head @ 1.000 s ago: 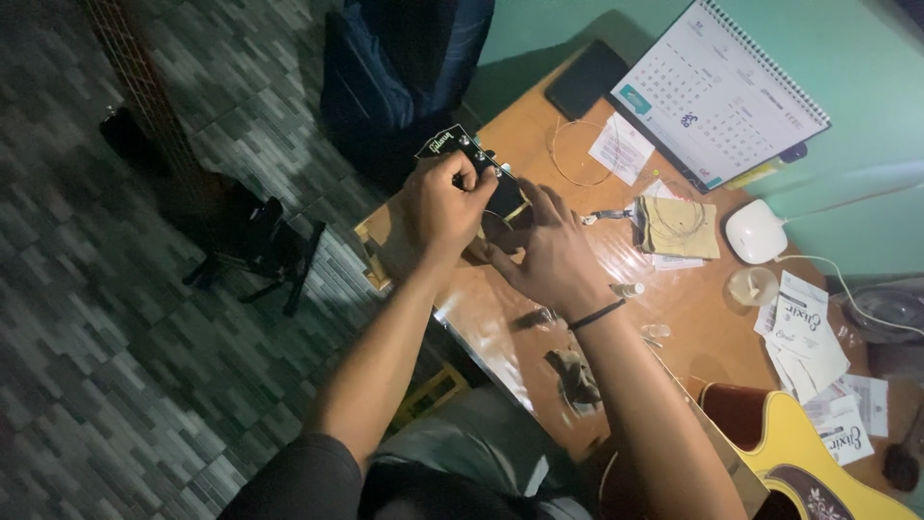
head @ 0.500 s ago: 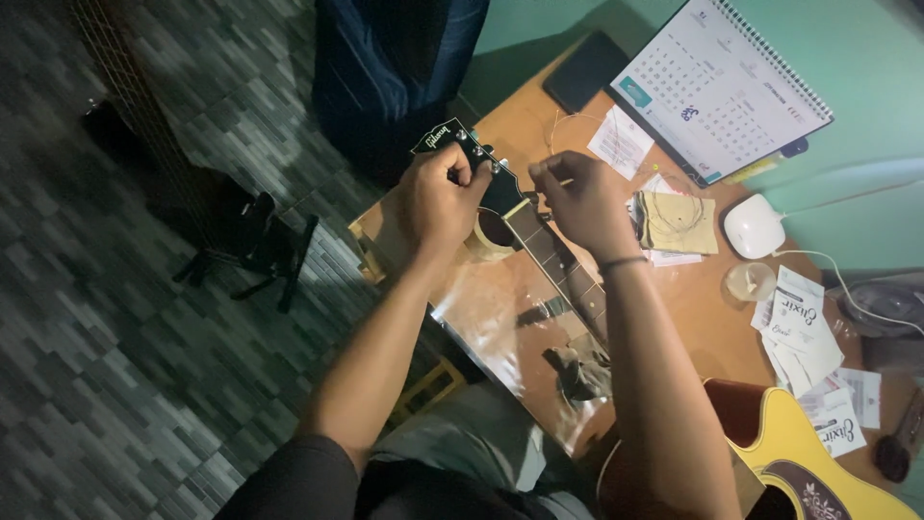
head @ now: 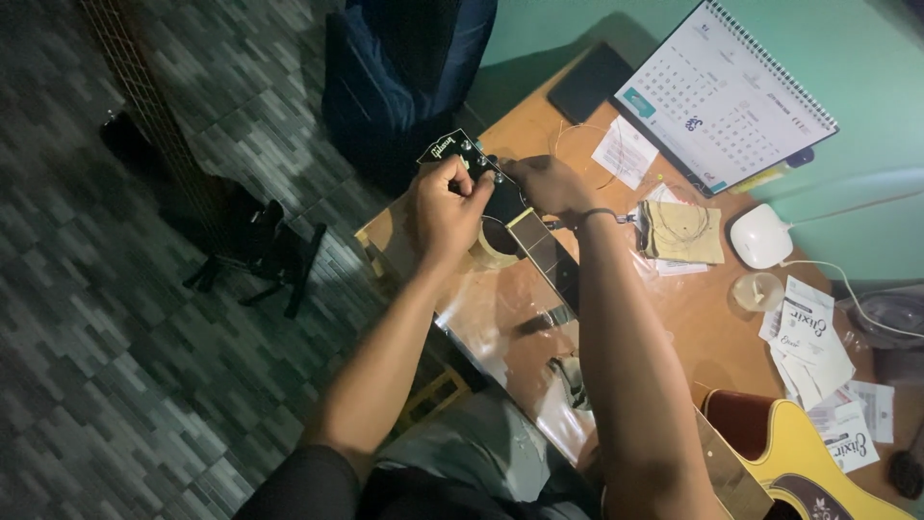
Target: The person is restringing an acoustic guitar by wiping the bridge area with a cloth, threading a string through the bridge and a tuning peg, and winding the peg by hand.
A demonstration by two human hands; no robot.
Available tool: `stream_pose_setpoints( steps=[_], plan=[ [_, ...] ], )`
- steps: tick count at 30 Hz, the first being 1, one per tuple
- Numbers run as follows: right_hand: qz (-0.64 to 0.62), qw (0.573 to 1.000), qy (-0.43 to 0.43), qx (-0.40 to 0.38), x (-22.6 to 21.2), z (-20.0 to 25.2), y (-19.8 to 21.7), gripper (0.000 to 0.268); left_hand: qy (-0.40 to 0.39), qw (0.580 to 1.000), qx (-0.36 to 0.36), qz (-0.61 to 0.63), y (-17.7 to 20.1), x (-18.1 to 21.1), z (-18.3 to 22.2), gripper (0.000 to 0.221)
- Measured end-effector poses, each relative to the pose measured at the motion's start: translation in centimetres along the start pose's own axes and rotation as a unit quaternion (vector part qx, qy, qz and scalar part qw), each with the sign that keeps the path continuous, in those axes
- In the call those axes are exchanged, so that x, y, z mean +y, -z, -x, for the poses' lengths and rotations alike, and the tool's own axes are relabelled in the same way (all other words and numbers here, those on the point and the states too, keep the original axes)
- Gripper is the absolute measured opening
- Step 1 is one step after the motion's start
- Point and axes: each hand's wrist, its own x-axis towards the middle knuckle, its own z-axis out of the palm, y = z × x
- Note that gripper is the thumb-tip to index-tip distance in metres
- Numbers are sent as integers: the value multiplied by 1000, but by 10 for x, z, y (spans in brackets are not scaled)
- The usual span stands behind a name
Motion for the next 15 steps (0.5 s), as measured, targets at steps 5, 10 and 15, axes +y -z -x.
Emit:
stream_pose_setpoints(
  steps=[5, 10, 15],
  plan=[
    [-14, 999, -29, -13, 1, -4, -1, 48, 31, 999, -6, 34, -6, -6, 3, 38],
    [44, 995, 71, -47, 3, -11, 7, 42, 12, 1000, -7, -3, 3, 9, 1, 39],
    [-74, 995, -28, -59, -63, 70, 17, 40, -8, 1000, -5, -26, 5, 13, 0, 39]
  ],
)
